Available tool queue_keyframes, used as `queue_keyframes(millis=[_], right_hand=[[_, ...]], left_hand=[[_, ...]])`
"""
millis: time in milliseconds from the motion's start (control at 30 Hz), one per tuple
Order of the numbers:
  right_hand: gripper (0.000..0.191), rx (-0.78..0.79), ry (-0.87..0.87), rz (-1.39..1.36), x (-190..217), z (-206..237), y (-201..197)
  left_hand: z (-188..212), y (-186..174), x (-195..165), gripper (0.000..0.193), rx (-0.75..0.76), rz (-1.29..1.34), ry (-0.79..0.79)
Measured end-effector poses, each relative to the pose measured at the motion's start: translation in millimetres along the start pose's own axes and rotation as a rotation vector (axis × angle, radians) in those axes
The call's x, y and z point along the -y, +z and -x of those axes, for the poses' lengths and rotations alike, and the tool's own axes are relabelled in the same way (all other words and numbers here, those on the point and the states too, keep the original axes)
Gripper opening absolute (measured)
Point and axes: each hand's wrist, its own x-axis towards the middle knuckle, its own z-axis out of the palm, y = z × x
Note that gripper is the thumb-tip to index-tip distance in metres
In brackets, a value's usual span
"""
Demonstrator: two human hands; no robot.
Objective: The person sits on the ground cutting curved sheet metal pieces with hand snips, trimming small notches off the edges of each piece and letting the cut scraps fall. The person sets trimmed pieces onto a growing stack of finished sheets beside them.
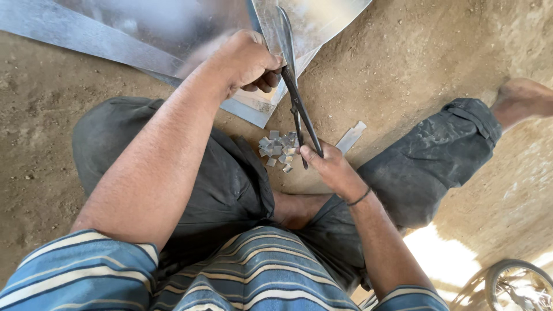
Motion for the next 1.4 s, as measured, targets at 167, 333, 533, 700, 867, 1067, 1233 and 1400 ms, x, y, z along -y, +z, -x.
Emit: queue_keyframes(millis=[167,333,533,700,867,1067,1233,1400], right_hand=[[0.050,0.102,0.005,-0.178,-3,-6,2],[0.040,-0.027,-0.023,-0.104,-5,-9,13],[0.030,-0.169,-0.110,0.147,-9,-6,26],[0.032,-0.113,0.033,-0.040,4,15,17],[0.023,-0.113,-0.065,0.098,13,56,11],[0.023,-0.052,-0.150,-0.004,-12,128,32],[0.018,0.080,-0.342,-0.181,-49,190,57],[0.026,0.136,-0.285,-0.223,-103,213,63]], left_hand=[[-4,0,0,0.020,0.024,0.040,-0.003],[-12,2,4,0.018,0.034,0.116,-0.080],[-17,0,10,0.025,0.087,0.429,-0.174],[0,7,15,0.023,-0.002,0.218,-0.021],[47,30,35,0.024,0.072,-0.538,0.038],[83,24,45,0.020,0.000,-0.137,0.146],[95,34,38,0.029,0.054,0.512,0.166],[115,52,4,0.034,-0.158,0.493,0.202]])
